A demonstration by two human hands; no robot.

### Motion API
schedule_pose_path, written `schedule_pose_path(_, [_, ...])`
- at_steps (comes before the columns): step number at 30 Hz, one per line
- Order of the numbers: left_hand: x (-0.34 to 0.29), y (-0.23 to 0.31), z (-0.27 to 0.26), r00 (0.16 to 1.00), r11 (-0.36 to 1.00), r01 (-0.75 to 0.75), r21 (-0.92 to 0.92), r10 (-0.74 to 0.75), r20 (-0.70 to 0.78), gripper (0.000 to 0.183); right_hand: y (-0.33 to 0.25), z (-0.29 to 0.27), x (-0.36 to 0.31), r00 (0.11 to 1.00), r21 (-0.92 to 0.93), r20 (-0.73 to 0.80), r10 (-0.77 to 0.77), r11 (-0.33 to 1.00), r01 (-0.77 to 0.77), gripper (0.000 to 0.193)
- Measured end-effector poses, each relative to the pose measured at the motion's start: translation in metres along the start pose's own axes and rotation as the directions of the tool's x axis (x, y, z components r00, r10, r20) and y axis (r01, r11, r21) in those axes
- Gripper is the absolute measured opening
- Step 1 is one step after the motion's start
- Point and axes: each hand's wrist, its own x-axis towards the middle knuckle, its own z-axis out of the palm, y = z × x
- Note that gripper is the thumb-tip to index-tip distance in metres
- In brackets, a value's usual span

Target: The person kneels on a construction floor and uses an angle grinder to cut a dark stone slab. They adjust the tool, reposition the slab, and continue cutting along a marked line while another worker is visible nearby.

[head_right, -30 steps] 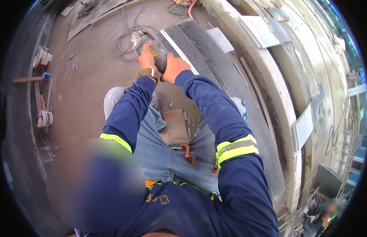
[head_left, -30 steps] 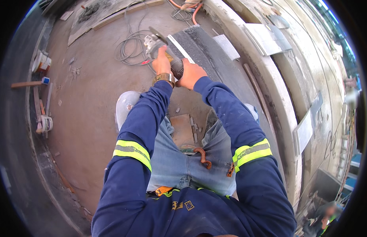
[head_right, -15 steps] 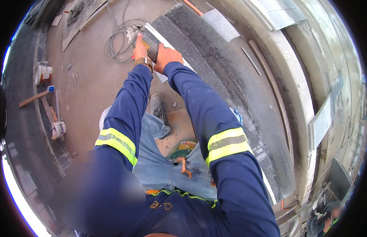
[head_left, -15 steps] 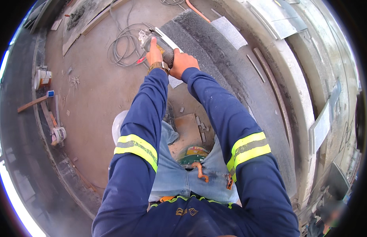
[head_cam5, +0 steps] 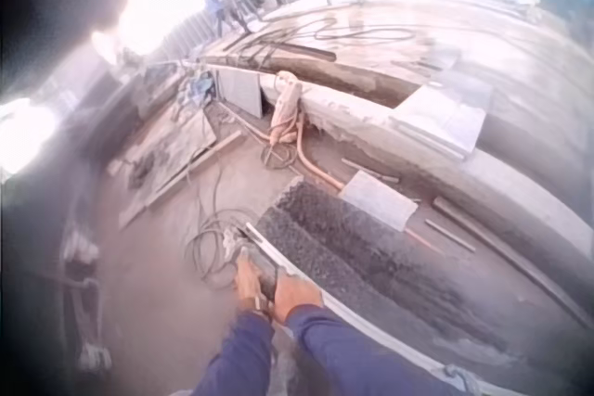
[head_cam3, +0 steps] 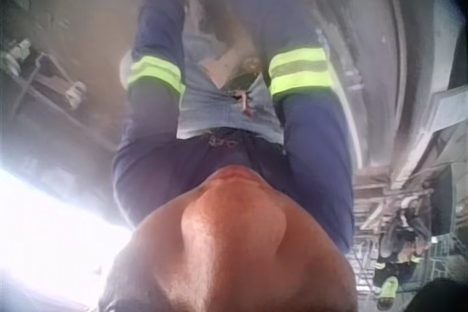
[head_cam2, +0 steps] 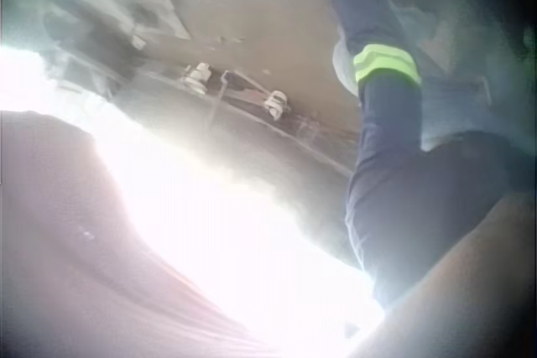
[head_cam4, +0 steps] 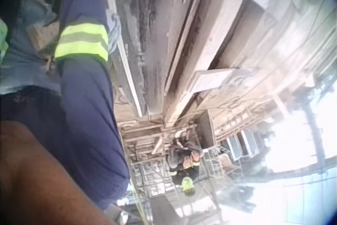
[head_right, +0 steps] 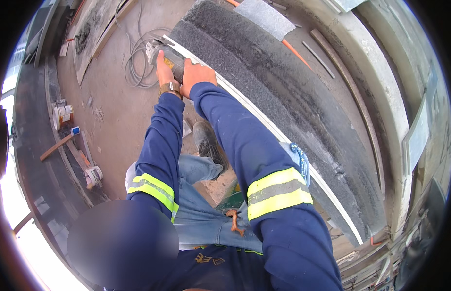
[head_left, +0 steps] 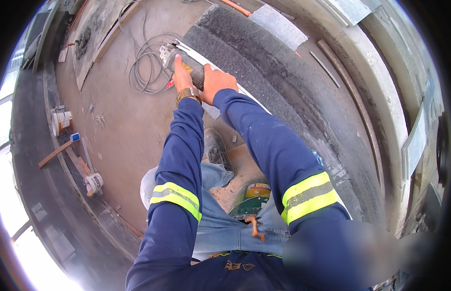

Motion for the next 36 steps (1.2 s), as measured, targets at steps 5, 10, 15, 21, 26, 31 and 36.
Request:
schedule_pose_path(5, [0.010,-0.008,-0.010,0.999,0.998,-0.009,0.066,0.011,-0.034,0.065,0.002,0.010,0.002,1.000,0.030,-0.012,-0.007,1.000,0.007,0.063])
schedule_pose_path(10, [-0.001,-0.006,-0.007,0.999,1.000,-0.025,-0.001,0.025,-0.035,0.065,0.004,0.015,0.009,0.998,-0.005,-0.052,-0.028,1.000,0.028,0.056])
schedule_pose_path(15, [0.007,-0.006,-0.011,1.000,1.000,-0.016,0.002,0.016,-0.022,0.064,0.003,0.018,0.016,0.999,-0.006,-0.040,-0.021,1.000,0.021,0.050])
schedule_pose_path(21, [0.006,-0.011,-0.011,1.000,0.998,0.002,-0.056,-0.001,0.019,0.062,0.005,0.018,0.015,0.999,0.004,-0.019,-0.041,0.999,0.041,0.053])
schedule_pose_path(26, [0.009,-0.012,-0.013,0.999,0.998,0.054,-0.041,-0.054,-0.001,0.060,0.005,0.026,0.016,0.999,0.006,-0.035,-0.025,1.000,0.025,0.053])
schedule_pose_path(31, [0.012,-0.015,-0.015,0.997,0.996,0.079,-0.041,-0.079,0.014,0.059,0.005,0.025,0.014,0.999,0.035,-0.035,-0.018,0.999,0.019,0.050])
schedule_pose_path(36, [0.015,-0.018,-0.017,0.997,0.996,0.071,-0.052,-0.069,0.033,0.059,0.005,0.026,0.014,0.999,0.035,-0.035,-0.004,0.999,0.005,0.051])
